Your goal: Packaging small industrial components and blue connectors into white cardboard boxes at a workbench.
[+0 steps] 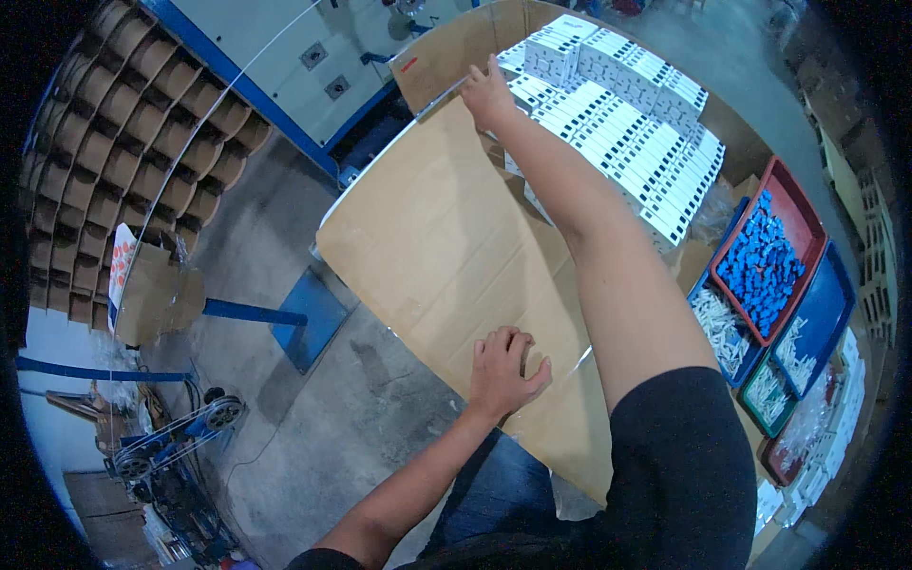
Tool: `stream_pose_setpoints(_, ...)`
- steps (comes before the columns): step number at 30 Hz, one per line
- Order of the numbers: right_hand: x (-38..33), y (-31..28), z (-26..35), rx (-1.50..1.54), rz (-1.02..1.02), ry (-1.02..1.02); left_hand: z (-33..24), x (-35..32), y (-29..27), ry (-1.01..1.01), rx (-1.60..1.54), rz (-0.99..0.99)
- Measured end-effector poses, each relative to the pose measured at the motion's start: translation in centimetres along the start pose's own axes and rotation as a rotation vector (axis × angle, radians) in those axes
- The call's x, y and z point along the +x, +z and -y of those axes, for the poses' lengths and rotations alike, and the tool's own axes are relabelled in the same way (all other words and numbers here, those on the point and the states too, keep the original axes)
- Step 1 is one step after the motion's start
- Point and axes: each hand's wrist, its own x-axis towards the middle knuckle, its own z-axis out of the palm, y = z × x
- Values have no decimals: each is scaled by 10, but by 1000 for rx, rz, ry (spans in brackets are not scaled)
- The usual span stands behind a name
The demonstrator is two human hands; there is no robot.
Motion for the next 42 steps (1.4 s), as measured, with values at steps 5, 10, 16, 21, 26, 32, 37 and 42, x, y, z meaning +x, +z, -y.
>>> stream_pose_setpoints(5, 3, 6, 5, -3, 137, 71, 5, 0, -1, 22, 24, -11)
stream_pose_setpoints(10, -2, 12, -4, 109, 185, -23, 2, 1, -4, 16, 47, 3)
stream_pose_setpoints(16, -7, 18, -24, 301, 188, -135, 4, 1, -2, 20, 49, 3)
stream_pose_setpoints(21, -12, 25, -40, 359, 262, -238, 3, 0, 0, 23, 60, 2)
stream_pose_setpoints(26, -36, 22, -35, 281, 2, -200, 2, 1, 6, 25, 44, -9)
stream_pose_setpoints(32, -156, -54, 46, 411, -290, 267, 9, -4, 0, 19, 43, -9)
stream_pose_setpoints(37, -234, -2, 55, 290, -200, 343, -1, 3, 2, 36, 58, -21)
stream_pose_setpoints(42, -240, 6, 42, 340, -181, 252, -2, 1, 2, 27, 78, -12)
